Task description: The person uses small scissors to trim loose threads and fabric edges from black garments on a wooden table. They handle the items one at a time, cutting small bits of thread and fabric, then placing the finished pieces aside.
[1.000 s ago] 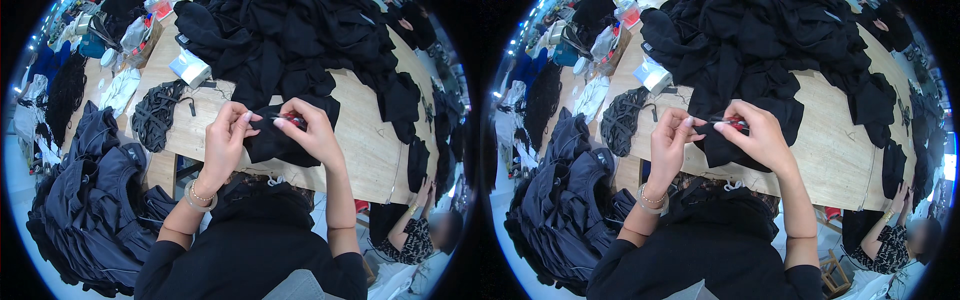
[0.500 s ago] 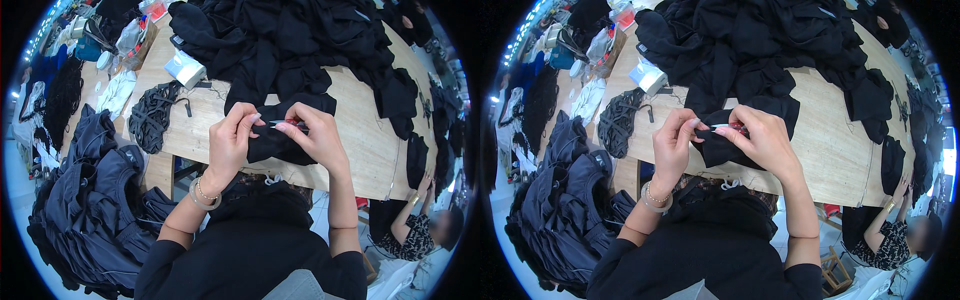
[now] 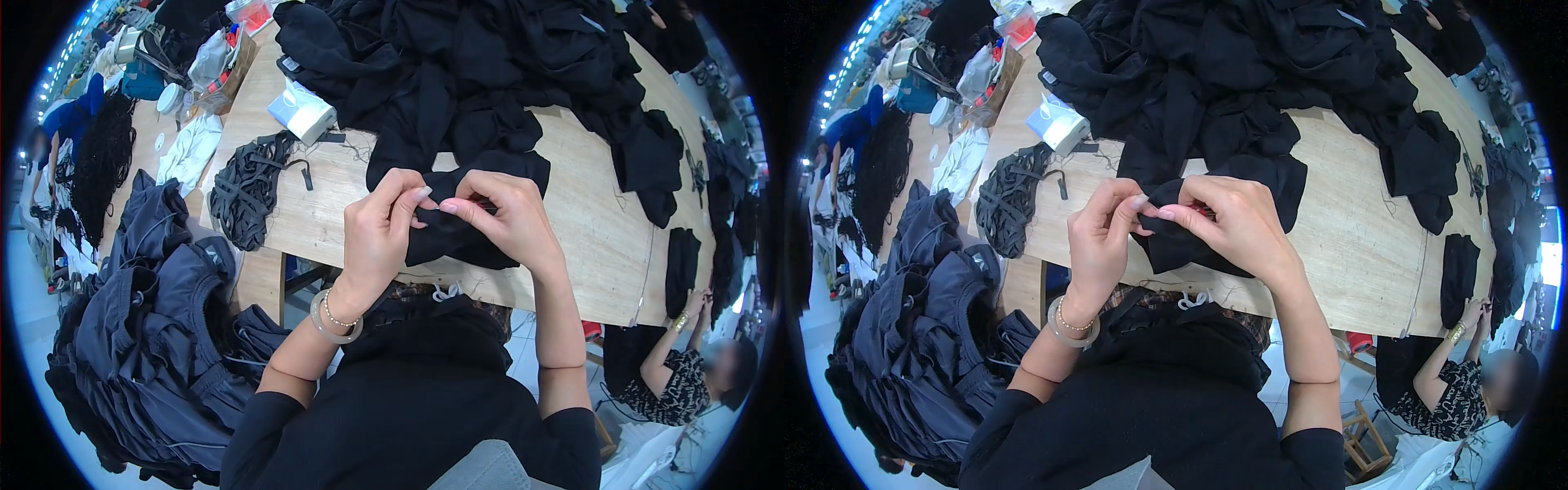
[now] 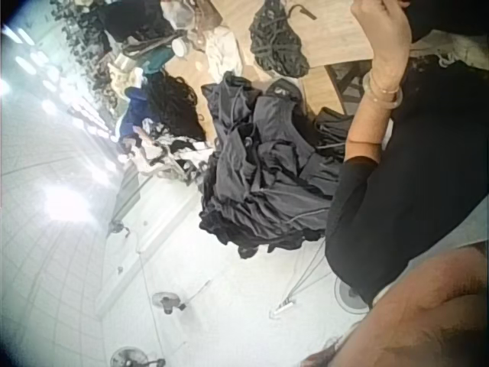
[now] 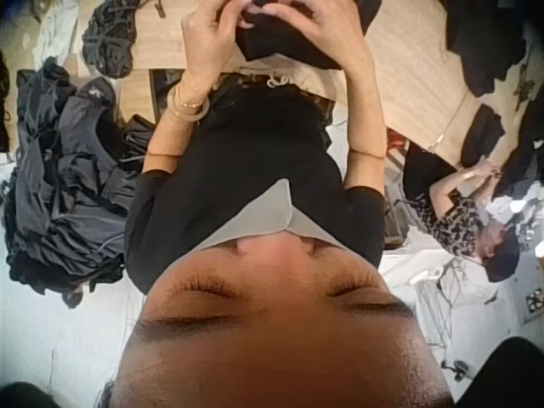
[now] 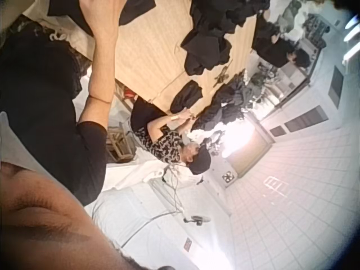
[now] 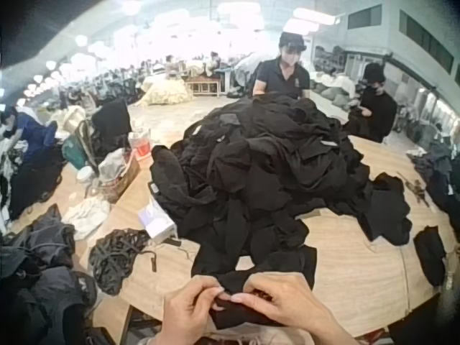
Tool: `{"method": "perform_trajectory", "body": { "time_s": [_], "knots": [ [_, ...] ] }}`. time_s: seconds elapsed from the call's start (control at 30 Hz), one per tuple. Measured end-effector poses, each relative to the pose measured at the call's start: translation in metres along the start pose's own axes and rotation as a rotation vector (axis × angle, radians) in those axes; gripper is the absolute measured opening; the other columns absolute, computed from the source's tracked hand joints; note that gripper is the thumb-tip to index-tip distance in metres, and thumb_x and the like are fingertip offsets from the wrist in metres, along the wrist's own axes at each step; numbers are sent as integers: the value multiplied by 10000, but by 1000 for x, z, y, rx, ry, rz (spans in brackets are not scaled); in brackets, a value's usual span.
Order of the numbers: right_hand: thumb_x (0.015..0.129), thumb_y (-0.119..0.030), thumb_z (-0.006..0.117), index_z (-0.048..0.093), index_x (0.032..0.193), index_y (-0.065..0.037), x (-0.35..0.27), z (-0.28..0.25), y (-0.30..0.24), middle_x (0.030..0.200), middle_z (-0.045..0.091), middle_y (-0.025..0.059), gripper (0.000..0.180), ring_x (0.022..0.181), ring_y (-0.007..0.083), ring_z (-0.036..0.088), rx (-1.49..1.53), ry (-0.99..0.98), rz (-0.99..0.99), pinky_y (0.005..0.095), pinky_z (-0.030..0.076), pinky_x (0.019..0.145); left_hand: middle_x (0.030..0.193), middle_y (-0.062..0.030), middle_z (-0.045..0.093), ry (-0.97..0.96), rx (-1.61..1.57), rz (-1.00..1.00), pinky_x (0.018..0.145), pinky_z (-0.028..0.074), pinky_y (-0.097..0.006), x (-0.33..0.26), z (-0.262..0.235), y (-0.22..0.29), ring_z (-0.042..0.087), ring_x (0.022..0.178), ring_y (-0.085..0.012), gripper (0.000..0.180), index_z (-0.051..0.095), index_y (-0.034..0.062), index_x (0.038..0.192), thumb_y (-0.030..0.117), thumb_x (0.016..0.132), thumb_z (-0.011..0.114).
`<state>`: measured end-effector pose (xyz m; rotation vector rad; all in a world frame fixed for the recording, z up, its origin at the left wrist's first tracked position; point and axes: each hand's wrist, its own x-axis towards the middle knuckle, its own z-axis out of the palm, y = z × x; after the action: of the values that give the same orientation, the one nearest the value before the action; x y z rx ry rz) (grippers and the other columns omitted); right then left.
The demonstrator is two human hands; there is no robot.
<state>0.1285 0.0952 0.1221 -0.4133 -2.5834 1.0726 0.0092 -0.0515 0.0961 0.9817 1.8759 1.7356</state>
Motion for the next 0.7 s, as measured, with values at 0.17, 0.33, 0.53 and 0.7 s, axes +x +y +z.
{"method": "perform_trajectory", "body": {
  "time_s": [0.17,0.33,0.53,0.7],
  "knots": [
    [816,-168,782,601,904,-17,-16,26,11,773,528,4,252,675,57,455,487,314,200,219,383,590,1156,-246,641,25,-570,-268,865,554,-336,4,-1,-3,671,993,-191,92,477,51,1063,135,1044,443],
    [818,-85,773,625,940,0,-13,72,13,800,499,-18,210,690,52,438,447,530,232,197,362,592,1331,-316,534,-144,-762,-292,1087,412,-401,7,2,-1,582,1215,-293,169,449,60,1184,103,1030,395],
    [885,-63,671,658,950,-36,-20,56,22,704,513,-69,71,643,4,444,1056,447,514,167,320,579,1249,-197,625,-178,-340,-73,1064,407,-311,9,8,-8,558,1260,-247,517,439,0,1339,-159,846,448],
    [912,-90,628,675,970,-49,-21,27,27,759,588,-69,85,648,-5,463,933,382,444,193,327,545,959,-81,673,-241,141,-26,840,458,-252,14,9,-21,599,935,-171,155,656,-27,1018,-4,865,649]
  ]
}}
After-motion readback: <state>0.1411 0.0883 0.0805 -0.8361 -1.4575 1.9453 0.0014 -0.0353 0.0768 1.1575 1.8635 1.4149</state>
